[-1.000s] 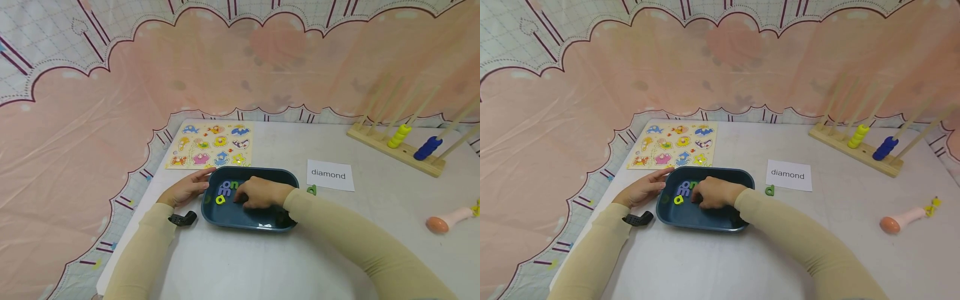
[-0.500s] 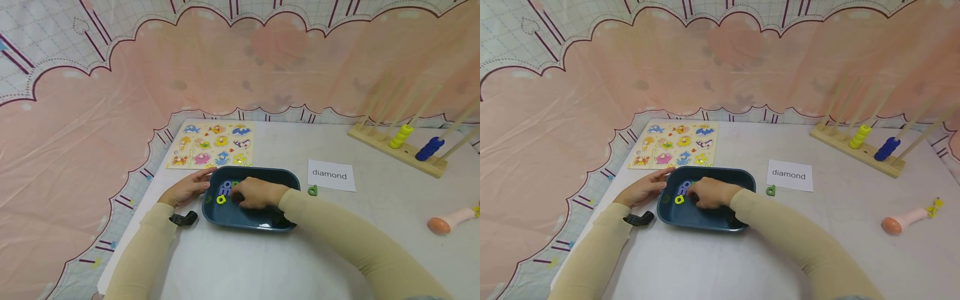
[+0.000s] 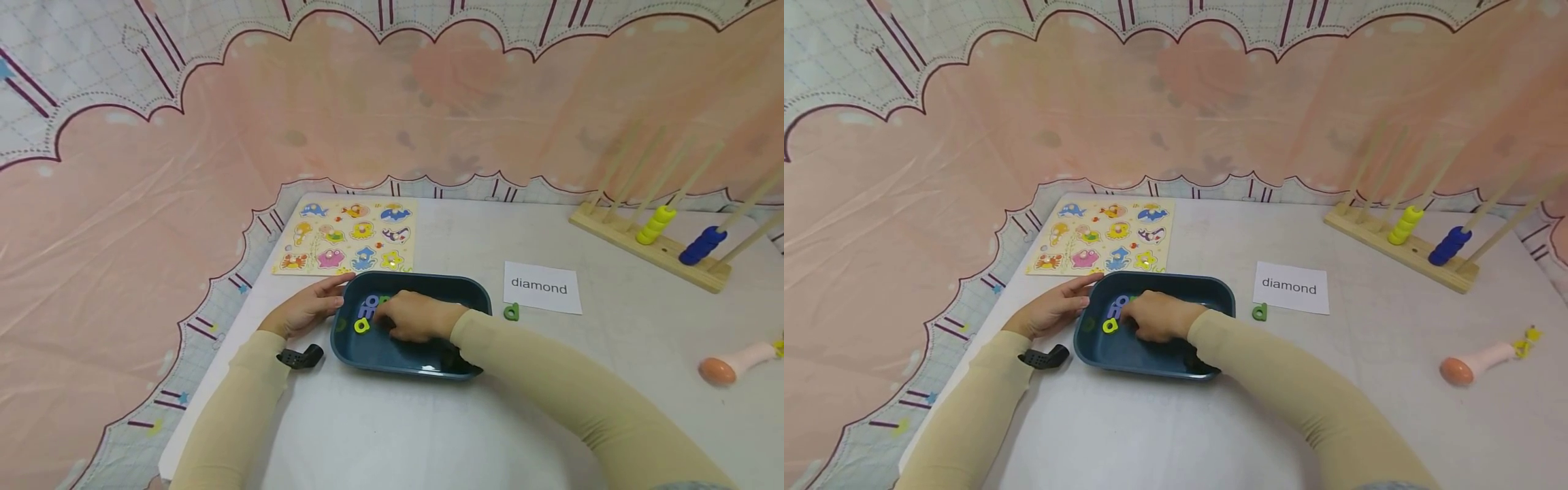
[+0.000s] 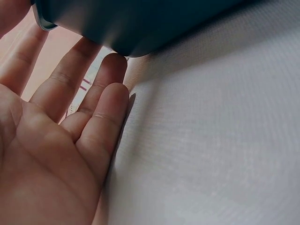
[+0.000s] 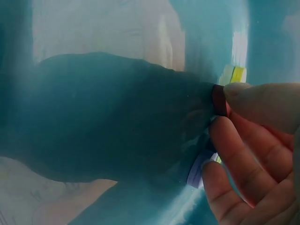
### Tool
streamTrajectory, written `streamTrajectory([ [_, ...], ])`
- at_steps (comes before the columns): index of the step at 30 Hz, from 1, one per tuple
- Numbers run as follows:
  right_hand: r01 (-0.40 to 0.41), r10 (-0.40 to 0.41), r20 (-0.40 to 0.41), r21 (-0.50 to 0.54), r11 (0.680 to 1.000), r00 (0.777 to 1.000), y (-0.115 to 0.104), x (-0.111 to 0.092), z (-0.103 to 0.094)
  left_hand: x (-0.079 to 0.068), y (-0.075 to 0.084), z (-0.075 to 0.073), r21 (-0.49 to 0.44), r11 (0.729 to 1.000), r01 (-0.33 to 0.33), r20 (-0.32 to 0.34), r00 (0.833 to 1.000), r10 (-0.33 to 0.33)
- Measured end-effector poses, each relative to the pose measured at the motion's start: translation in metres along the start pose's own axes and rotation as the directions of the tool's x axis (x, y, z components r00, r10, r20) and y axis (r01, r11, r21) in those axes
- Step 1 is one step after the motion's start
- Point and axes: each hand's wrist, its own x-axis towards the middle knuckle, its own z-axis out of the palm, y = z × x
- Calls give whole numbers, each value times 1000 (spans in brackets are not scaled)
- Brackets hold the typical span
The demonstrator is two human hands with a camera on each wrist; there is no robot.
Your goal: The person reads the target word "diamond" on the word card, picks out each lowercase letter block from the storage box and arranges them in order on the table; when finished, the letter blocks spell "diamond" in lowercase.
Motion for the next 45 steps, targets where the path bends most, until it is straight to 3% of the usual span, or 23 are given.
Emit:
streamTrajectory([
  [15, 8, -8, -2, -25, 1000, 1000, 0, 2, 1, -1, 1, 0, -4, 1000, -9, 15, 1000, 9],
  [25, 11, -7, -78, 49, 999, 997, -2, -12, -15, -1, 2, 1, -8, 1000, 1, 6, 1000, -1],
  [34, 0, 16, -208, 76, 997, 978, 1, -46, -35, -3, 0, 2, 4, 1000, 25, -26, 999, -24],
  [45, -22, 34, -365, 36, 999, 930, 13, -112, -56, -3, 3, 6, 25, 999, 22, -34, 999, -21],
])
